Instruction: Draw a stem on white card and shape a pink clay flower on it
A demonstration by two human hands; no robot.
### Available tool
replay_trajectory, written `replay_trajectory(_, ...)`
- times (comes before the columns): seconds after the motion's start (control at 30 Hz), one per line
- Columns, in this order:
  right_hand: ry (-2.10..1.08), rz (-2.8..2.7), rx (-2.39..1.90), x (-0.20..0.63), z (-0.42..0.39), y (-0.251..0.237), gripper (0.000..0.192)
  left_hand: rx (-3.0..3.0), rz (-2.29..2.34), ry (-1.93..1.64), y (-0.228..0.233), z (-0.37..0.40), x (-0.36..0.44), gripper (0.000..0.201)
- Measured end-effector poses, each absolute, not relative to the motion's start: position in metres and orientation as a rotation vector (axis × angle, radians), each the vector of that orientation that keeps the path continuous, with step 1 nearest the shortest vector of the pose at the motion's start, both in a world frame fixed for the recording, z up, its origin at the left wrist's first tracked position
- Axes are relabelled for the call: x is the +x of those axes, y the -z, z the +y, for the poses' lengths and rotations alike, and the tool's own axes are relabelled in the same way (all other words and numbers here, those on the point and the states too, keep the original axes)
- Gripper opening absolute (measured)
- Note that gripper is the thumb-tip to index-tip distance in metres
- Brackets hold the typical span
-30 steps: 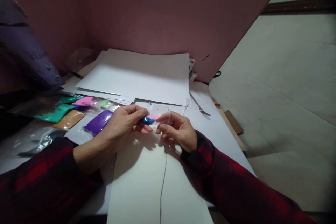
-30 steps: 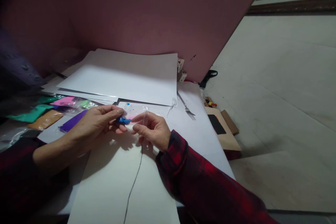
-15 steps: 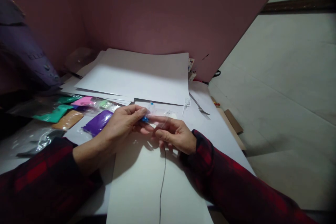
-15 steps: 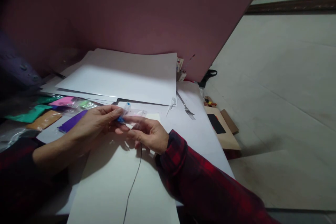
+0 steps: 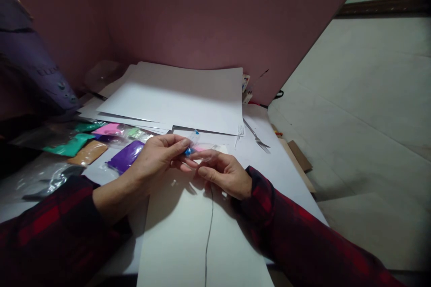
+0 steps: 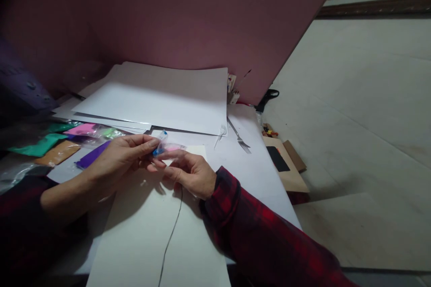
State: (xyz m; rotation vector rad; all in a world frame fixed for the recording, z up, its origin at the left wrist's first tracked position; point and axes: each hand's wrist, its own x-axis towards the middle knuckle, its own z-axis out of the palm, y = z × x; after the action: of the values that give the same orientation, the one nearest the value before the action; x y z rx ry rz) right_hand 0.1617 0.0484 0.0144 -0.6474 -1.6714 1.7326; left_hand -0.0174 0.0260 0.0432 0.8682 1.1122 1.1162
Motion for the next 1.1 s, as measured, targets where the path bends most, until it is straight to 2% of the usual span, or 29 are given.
replay_trajectory(0.4,-1.706,-1.658,-0.607,0.162,0.049,-0.004,0.044,0.905,1.102,-1.109,-0.041,0.027,-0.018,0.014)
replay_trajectory(0.53,-1.616,-1.647,-0.622,0.165,0.05,-0.004,0.04,0.89,1.106,-1.165,-0.037,0.028,-0.019,0.017)
replay_trajectory(0.93,-1.286,-1.91,-0.665,0.168,0.048,0.0,0.049,0.893,1.105,-1.196,-0.033,0.032,-0.022,0.021)
replay_trajectory(1.1,-1.35,-1.961,-0.681,0.169,0.05,0.002,0.054,0.909,1.153,-1.169,-0.035,0.03,-0.021,0.018)
